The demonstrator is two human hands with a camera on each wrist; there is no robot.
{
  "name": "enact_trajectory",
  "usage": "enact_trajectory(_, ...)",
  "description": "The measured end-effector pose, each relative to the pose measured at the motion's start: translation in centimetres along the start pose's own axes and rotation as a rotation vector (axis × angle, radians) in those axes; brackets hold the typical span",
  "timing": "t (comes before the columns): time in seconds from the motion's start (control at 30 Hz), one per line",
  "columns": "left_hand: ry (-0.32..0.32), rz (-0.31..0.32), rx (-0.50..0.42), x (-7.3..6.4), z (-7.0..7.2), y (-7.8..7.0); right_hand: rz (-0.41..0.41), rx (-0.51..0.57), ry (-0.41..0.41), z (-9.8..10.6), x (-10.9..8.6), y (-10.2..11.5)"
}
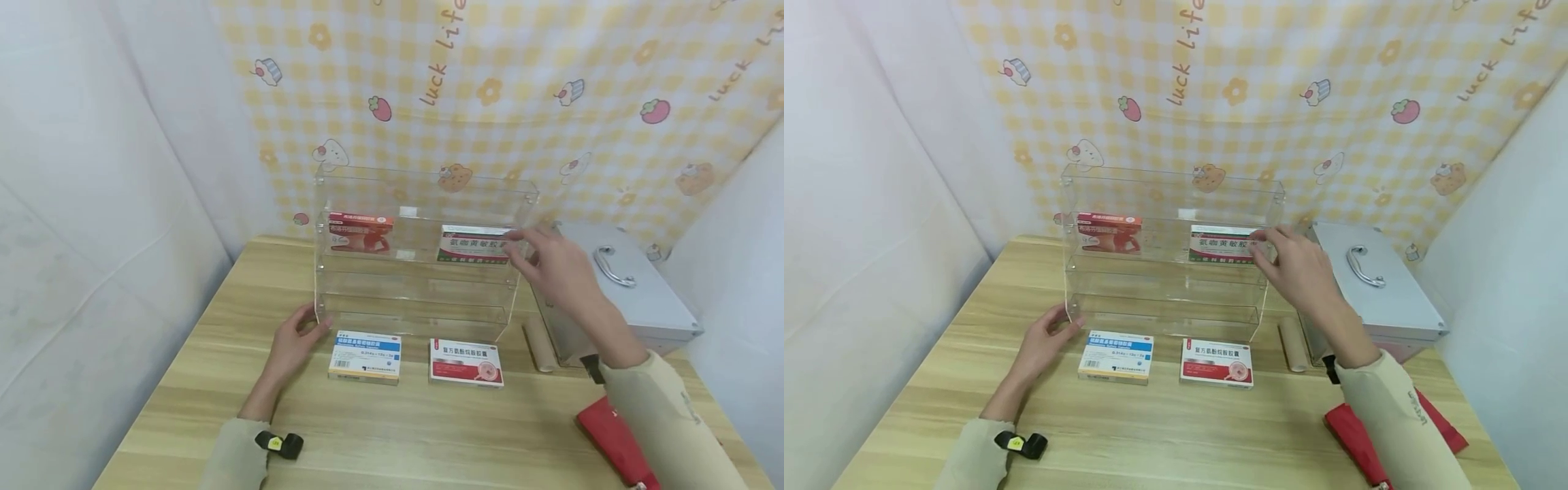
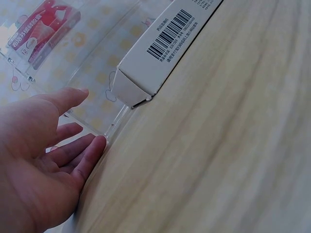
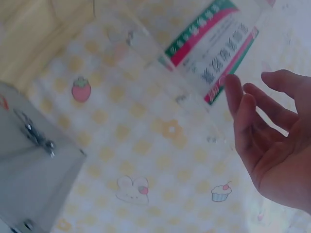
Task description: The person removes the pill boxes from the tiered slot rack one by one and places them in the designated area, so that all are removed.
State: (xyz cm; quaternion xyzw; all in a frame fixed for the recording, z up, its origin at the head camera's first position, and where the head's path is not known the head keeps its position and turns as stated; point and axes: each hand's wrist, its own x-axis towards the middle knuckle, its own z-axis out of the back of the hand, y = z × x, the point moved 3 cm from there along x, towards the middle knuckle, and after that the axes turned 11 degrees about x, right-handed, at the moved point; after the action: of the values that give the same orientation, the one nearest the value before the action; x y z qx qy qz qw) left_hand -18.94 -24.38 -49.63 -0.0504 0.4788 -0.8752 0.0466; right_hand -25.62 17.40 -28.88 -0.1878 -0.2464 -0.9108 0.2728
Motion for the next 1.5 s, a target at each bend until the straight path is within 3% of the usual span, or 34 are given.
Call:
enact_trajectory(0.27,0.000,-0.006,0.002,0.0,-0.1,0.2,0.021,-0.215,0.073,0.2,1.2,-0.6)
enact_trajectory(0.47,0.003,-0.013,0.004,0.0,-0.1,0.3,-0.017,-0.281,0.175,-0.4,1.6,-0.6)
enact_trajectory(0.9,0.007,0.017,0.009,-0.2,0.0,0.3,-0.007,-0.214,0.213,-0.4,2.0,-1.1)
enact_trajectory(1.27,0.012,0.017,-0.007,-0.2,0.0,0.3,0.044,-0.140,0.174,-0.1,2.7,-1.3)
enact_trajectory(1.5,0.014,0.008,-0.014,-0.2,0.0,0.1,-0.023,-0.066,0.233,0.0,3.1,-1.9)
